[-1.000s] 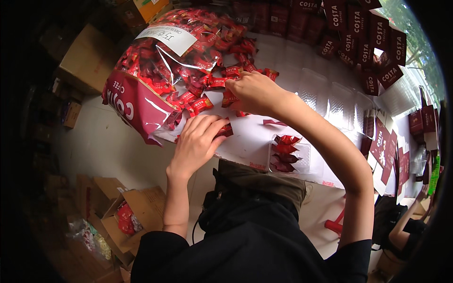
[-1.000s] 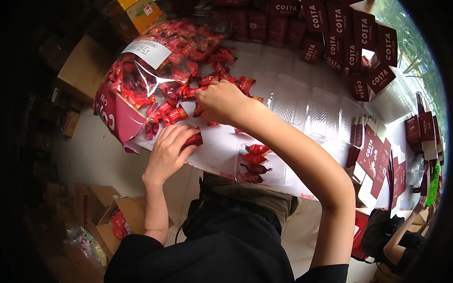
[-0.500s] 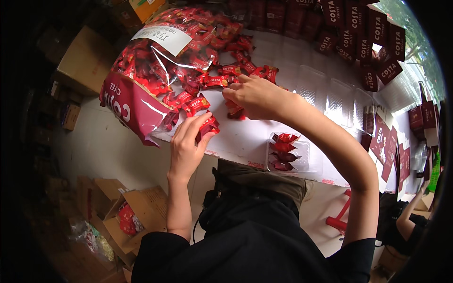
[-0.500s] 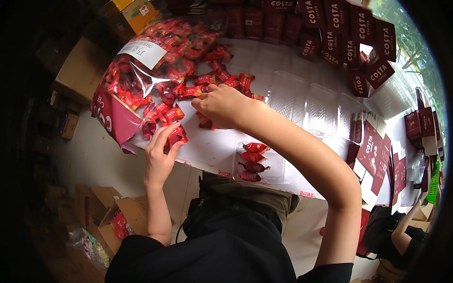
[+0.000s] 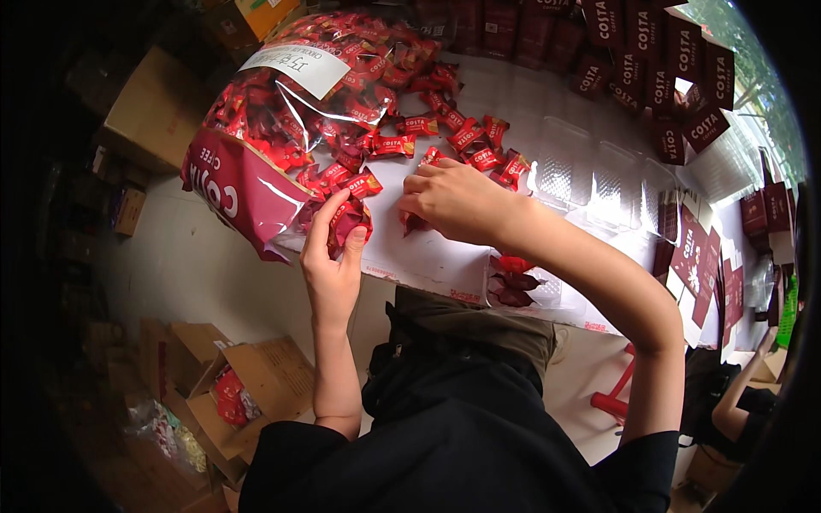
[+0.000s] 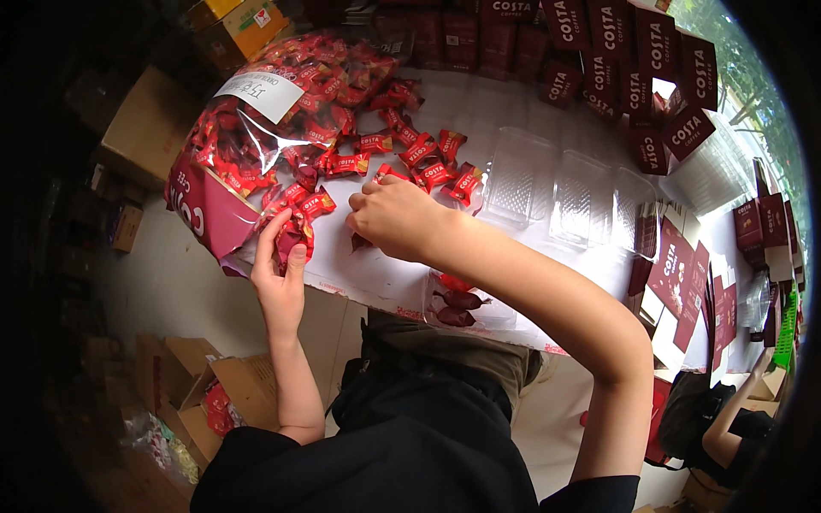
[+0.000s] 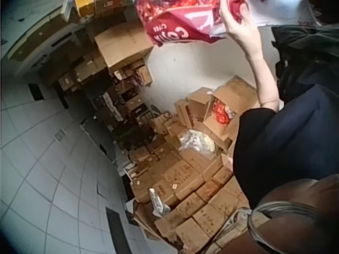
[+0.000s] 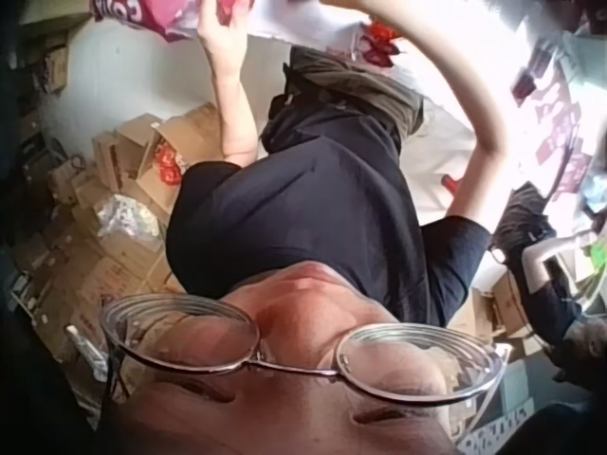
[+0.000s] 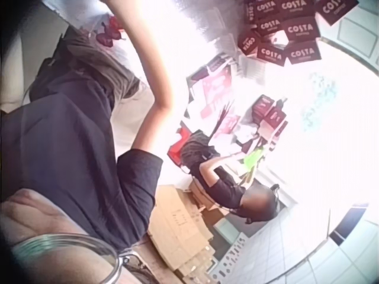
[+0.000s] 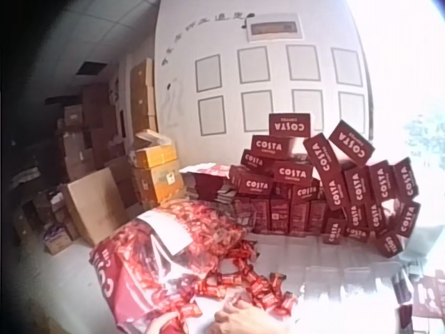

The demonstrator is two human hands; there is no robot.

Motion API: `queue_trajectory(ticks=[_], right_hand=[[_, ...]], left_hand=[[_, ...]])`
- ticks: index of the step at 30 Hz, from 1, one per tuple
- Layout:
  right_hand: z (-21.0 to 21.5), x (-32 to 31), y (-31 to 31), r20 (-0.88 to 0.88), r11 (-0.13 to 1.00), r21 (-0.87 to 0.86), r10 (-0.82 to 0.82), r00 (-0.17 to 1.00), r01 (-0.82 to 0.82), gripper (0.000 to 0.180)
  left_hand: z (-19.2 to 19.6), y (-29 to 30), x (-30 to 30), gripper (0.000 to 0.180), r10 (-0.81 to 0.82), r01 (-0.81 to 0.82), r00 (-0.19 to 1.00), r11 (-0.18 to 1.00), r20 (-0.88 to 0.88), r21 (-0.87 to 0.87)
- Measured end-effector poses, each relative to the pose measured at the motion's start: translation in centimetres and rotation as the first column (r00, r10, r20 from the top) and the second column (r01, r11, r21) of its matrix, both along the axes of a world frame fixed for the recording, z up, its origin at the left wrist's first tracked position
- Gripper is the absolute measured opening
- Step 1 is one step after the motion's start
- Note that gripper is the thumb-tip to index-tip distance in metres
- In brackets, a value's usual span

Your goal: The person folds flat Costa Coffee boxes into small rectangular containers and stacks them. Then the person separates clear plastic trays and places red-wrapped candies into the trays. The person works at a table with a coworker visible in the background.

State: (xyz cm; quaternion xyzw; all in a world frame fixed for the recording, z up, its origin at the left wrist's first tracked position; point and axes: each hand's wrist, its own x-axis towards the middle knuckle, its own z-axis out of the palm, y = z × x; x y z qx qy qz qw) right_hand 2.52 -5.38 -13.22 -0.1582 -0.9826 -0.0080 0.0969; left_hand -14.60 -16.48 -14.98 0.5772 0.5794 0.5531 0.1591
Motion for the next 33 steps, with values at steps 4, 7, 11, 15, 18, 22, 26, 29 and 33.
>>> queue_trajectory(ticks=[4, 7, 11, 15, 18, 22, 26, 29, 33], right_hand=[[-0.1, 0.2, -0.1, 0.048, 0.998, 0.048, -0.054, 0.997, 0.052, 0.01], [0.9, 0.6, -0.4, 0.009, 0.993, -0.069, -0.099, 0.995, 0.099, 0.013], [3.4, 2.0, -2.1, -0.049, 0.976, -0.216, -0.048, 0.998, 0.036, 0.018], [5.7, 2.4, -4.9, -0.15, 0.982, -0.187, -0.025, 0.988, -0.003, 0.021], [7.3, 3.6, -9.7, -0.147, 0.944, -0.322, 0.032, 0.989, -0.078, 0.031], [2.3, 5.4, -16.4, -0.222, 0.735, -0.651, 0.055, 0.974, -0.19, 0.042], [-3.8, 6.5, -18.1, 0.017, 0.505, -0.852, -0.233, 0.972, 0.136, 0.039], [-6.8, 6.8, -18.7, -0.025, 0.488, -0.863, -0.297, 0.955, 0.129, 0.035], [-8.1, 7.2, -18.4, -0.025, 0.262, -0.962, -0.386, 0.922, 0.084, 0.04]], left_hand=[[0.8, 0.0, 0.8, 0.039, -0.096, 0.065, 0.959, 0.991, 0.268, 0.121], [0.1, 0.2, 1.1, 0.039, -0.115, 0.067, 0.9, 0.989, 0.42, 0.128], [0.9, 0.7, 1.4, 0.039, -0.152, 0.127, 0.916, 0.988, 0.371, 0.093], [1.1, -0.2, 1.2, 0.04, -0.202, 0.169, 0.879, 0.979, 0.433, 0.113], [2.2, -2.7, 2.7, 0.048, -0.279, 0.249, 0.807, 0.96, 0.521, 0.128], [0.9, -8.0, 3.4, 0.05, -0.379, 0.6, 0.656, 0.787, 0.653, -0.146], [-2.9, -10.7, 4.0, 0.035, -0.492, 0.56, 0.828, 0.742, 0.268, -0.368], [-5.7, -10.6, 4.7, 0.034, -0.467, 0.499, 0.865, 0.751, 0.187, -0.432], [-7.1, -11.0, 5.7, 0.035, -0.504, 0.486, 0.859, 0.752, 0.087, -0.445]])
